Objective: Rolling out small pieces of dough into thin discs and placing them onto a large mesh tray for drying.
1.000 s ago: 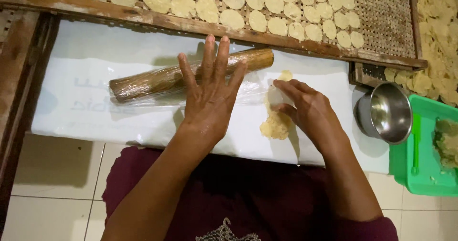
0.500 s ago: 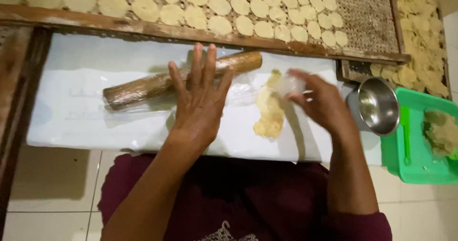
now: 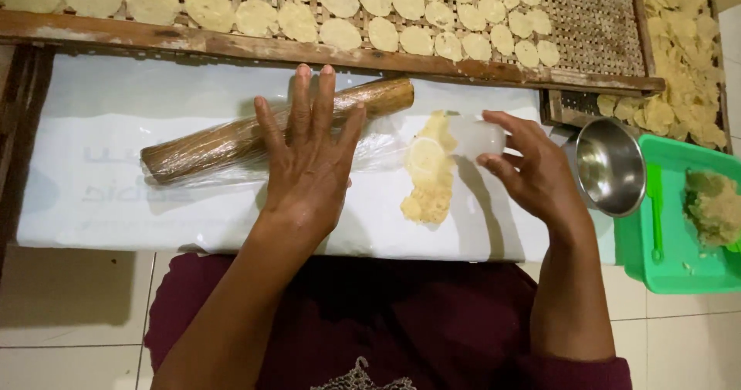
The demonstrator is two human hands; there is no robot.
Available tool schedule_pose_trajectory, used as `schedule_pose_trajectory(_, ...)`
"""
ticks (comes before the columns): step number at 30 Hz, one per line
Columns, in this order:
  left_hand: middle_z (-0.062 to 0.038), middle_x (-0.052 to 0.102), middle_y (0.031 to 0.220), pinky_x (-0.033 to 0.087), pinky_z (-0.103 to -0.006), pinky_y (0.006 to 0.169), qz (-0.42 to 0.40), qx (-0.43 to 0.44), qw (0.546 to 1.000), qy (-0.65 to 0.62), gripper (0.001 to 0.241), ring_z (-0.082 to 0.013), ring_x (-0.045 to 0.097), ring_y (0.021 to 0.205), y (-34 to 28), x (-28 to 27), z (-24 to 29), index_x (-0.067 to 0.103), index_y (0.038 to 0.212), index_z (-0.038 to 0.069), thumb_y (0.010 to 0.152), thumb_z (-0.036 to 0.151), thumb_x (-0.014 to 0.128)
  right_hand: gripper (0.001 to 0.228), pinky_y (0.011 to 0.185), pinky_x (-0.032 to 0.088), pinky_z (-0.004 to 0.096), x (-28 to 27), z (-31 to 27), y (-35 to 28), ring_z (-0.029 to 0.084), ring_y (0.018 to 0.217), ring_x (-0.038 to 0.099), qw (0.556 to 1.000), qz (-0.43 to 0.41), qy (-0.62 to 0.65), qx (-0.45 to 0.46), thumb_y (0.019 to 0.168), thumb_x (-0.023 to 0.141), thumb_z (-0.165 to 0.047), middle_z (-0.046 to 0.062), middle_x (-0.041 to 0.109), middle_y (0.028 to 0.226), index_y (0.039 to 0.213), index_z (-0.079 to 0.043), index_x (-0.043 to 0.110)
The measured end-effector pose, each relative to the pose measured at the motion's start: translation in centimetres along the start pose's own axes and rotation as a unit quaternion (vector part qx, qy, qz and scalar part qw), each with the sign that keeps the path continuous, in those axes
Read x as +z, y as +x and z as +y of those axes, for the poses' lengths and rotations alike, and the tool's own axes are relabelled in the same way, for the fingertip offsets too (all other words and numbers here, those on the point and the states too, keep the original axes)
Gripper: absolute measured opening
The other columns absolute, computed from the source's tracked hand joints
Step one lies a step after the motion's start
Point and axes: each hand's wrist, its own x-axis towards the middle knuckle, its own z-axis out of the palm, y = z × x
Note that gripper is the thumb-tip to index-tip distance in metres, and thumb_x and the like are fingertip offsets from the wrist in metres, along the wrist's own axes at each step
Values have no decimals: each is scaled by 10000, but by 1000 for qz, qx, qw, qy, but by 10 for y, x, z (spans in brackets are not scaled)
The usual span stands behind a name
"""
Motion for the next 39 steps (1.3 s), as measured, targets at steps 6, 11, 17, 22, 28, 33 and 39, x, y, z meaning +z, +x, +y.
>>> schedule_pose_trajectory(6,-290,-118,1658,-189,-801,1035,-41,-5,999,-31,947,-443,-280,1455,5,-5,5,399,1518,73,628,-211,557,614,719,554,350,23,-18,5,244,920,685,993,-33,-80,-82,837,781,-61,96,611,1398,1408,-180,589)
schedule_pose_trajectory(11,-287,-89,1667,-145,-811,1058,-11,-3,1000,-29,915,-441,-242,1480,2,-6,7,457,1500,71,637,-194,601,603,829,578,409,35,-26,11,272,951,704,985,-61,-148,-68,852,749,-140,83,588,1438,1422,-238,581)
schedule_pose_trajectory(17,-309,-75,1661,-107,-829,1057,0,2,1000,-14,934,-456,-233,1481,0,-5,5,452,1513,69,625,-161,630,654,811,578,405,46,-16,12,275,934,710,984,-50,-143,-91,809,783,-57,108,603,1407,1401,-252,583)
schedule_pose_trajectory(22,-292,-59,1665,-99,-826,1071,14,-8,999,-28,911,-447,-206,1491,-2,-4,4,486,1493,85,630,-149,659,709,879,580,444,52,-9,13,327,1054,709,980,-58,-169,-86,814,777,-86,133,602,1439,1426,-329,514)
schedule_pose_trajectory(28,-311,-100,1648,-98,-838,1052,-7,-4,1000,-11,1004,-473,-233,1468,-1,-7,4,431,1521,80,565,-154,631,640,928,565,484,55,-14,17,379,1224,645,967,-34,-228,-111,790,784,-95,189,660,1366,1397,-195,608)
schedule_pose_trajectory(33,-329,-28,1648,-72,-847,1066,43,13,998,-48,848,-489,-168,1489,-7,-11,8,521,1464,30,644,-173,589,697,871,595,451,57,-12,15,353,1072,708,974,-42,-201,-94,746,802,-45,191,637,1397,1409,-170,628)
schedule_pose_trajectory(39,-347,11,1640,-57,-854,1054,23,10,999,-25,899,-506,-161,1481,-6,-10,8,494,1472,36,604,-184,580,699,788,595,438,57,-4,17,370,962,727,977,-1,-159,-139,724,829,-3,181,677,1330,1373,-167,630)
